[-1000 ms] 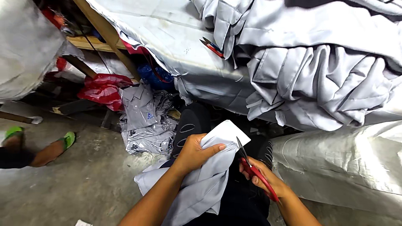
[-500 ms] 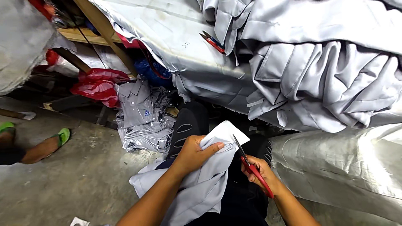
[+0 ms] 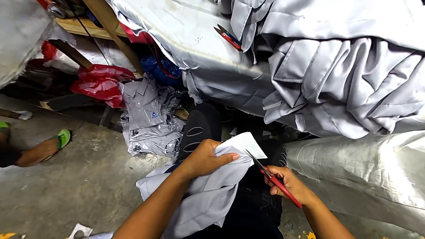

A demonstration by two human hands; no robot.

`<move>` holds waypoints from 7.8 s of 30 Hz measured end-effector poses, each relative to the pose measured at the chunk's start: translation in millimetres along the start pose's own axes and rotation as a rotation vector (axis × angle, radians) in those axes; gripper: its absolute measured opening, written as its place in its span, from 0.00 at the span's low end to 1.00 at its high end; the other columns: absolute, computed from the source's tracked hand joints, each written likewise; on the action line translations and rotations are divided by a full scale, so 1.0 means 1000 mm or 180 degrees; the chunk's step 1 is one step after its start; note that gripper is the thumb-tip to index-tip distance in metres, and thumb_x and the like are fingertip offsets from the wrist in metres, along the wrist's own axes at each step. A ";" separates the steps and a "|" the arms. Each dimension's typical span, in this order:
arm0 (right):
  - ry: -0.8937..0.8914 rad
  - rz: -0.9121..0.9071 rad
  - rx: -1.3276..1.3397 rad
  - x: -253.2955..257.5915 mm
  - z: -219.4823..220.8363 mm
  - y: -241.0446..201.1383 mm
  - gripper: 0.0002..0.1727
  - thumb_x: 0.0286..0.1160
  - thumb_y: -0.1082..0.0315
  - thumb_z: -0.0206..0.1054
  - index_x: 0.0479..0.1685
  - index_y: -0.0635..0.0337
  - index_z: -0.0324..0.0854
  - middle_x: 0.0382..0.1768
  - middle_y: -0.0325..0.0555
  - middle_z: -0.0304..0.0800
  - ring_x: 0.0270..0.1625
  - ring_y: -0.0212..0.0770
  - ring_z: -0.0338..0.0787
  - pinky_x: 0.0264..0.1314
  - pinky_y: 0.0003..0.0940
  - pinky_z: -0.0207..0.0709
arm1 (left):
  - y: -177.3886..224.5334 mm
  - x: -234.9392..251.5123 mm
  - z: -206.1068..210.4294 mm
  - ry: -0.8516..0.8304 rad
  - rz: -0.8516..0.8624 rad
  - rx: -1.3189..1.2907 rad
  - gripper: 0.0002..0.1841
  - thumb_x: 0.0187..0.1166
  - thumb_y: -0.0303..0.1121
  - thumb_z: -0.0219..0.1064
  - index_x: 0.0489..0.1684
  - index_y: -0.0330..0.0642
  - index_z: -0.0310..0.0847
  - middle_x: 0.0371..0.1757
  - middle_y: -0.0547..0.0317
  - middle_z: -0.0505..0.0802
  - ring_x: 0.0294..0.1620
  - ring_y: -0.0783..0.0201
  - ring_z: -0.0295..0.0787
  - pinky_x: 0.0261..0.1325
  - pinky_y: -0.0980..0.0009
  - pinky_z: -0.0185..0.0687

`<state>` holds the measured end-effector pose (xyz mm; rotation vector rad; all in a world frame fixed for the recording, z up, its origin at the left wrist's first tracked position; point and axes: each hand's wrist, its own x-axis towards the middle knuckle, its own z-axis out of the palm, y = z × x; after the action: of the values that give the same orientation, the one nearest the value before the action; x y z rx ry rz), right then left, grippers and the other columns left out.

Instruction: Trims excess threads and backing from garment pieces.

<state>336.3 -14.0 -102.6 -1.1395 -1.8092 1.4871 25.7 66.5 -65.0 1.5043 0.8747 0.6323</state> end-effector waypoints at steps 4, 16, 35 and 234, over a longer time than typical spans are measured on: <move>-0.0107 0.0044 -0.0230 -0.004 -0.004 -0.002 0.36 0.63 0.24 0.68 0.29 0.53 0.79 0.18 0.23 0.72 0.21 0.14 0.69 0.23 0.13 0.60 | -0.002 0.000 -0.005 -0.0225 0.0026 0.0211 0.12 0.76 0.40 0.74 0.24 0.46 0.85 0.19 0.81 0.83 0.22 0.91 0.75 0.28 0.87 0.71; -0.0096 0.0045 -0.0320 -0.009 -0.006 0.001 0.34 0.66 0.28 0.69 0.22 0.52 0.77 0.14 0.23 0.68 0.19 0.12 0.65 0.21 0.12 0.55 | -0.007 0.007 -0.008 -0.0505 0.0025 0.0227 0.15 0.75 0.41 0.74 0.18 0.48 0.83 0.16 0.81 0.81 0.19 0.90 0.72 0.24 0.87 0.68; -0.0274 0.0020 -0.0107 0.004 0.007 0.003 0.37 0.70 0.25 0.63 0.30 0.56 0.79 0.18 0.26 0.72 0.22 0.14 0.69 0.24 0.13 0.61 | -0.013 0.013 -0.007 -0.0971 -0.0031 0.0084 0.15 0.77 0.42 0.73 0.20 0.48 0.83 0.17 0.81 0.81 0.19 0.89 0.73 0.24 0.86 0.67; -0.0122 -0.0085 0.0001 0.002 0.004 -0.007 0.37 0.70 0.24 0.61 0.28 0.54 0.79 0.16 0.26 0.71 0.19 0.16 0.69 0.20 0.14 0.61 | 0.009 0.040 -0.002 -0.1612 0.0691 0.0367 0.15 0.83 0.40 0.67 0.24 0.43 0.84 0.21 0.78 0.83 0.23 0.89 0.73 0.28 0.86 0.67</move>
<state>330.4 -14.5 -97.2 -1.0892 -1.8426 1.5036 47.8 100.4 -59.4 1.7728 0.3662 0.3306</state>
